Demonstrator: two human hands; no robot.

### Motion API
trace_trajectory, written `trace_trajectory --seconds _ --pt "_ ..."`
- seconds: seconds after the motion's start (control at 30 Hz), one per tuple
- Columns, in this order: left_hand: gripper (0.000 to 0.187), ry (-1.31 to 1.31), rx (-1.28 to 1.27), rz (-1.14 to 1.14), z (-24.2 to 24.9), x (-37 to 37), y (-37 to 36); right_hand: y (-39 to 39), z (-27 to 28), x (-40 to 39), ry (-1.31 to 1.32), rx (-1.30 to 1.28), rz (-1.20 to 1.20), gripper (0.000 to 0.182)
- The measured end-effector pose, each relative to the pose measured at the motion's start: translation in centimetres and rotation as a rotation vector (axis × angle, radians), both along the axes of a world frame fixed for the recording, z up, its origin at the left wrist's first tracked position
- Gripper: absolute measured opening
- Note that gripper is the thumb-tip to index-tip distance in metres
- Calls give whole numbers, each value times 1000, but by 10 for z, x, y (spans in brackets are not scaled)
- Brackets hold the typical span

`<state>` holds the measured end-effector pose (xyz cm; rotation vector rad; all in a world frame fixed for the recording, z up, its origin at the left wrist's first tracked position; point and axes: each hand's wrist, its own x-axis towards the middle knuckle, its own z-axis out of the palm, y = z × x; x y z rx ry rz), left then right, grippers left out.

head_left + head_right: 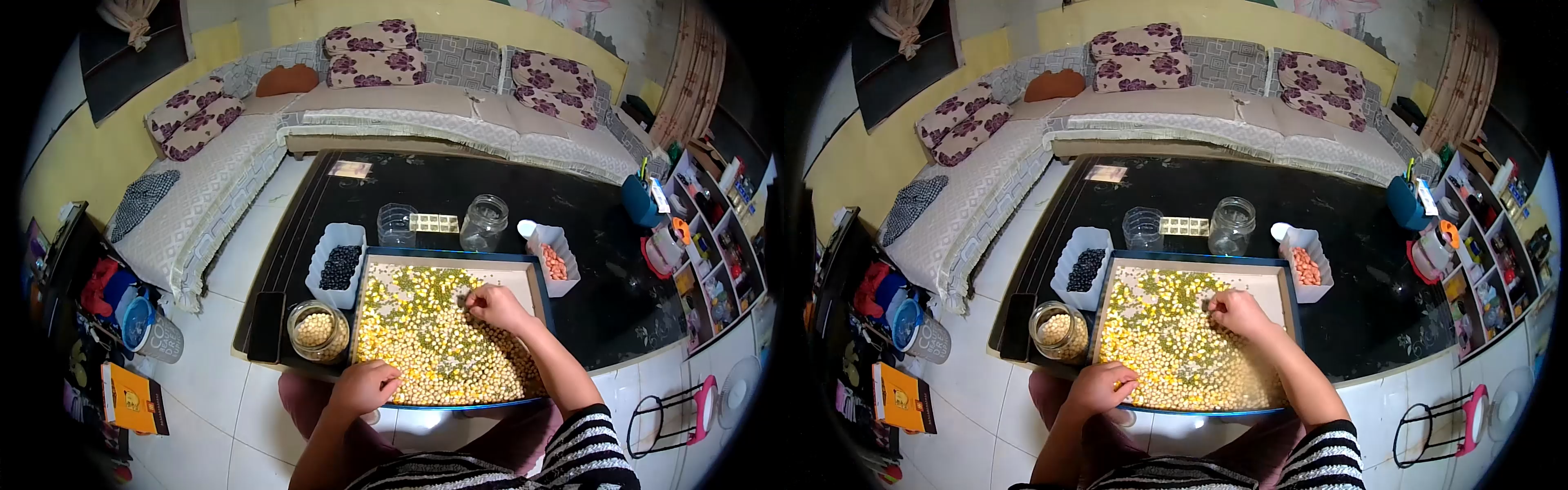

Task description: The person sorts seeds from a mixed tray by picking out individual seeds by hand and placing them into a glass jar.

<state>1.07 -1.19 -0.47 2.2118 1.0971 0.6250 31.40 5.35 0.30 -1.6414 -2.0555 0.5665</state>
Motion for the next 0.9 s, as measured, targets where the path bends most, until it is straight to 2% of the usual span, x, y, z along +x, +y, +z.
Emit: trace_trajectory --seconds 0.17,0.33,0.63,0.77,0.9 --pt "14 -8 -15 9 -1 1 -1 -7 -12 2 -22 1 22 11" --pt "13 39 11 10 1 1 0 0 -30 -3 -138 50 148 15" --pt "13 42 6 4 -1 1 0 -5 -23 4 -299 36 95 14" --pt "13 54 14 4 -1 0 0 -7 -16 -6 -137 -17 35 13" --pt "13 70 8 0 0 0 0 -2 -30 -6 -107 70 138 13"
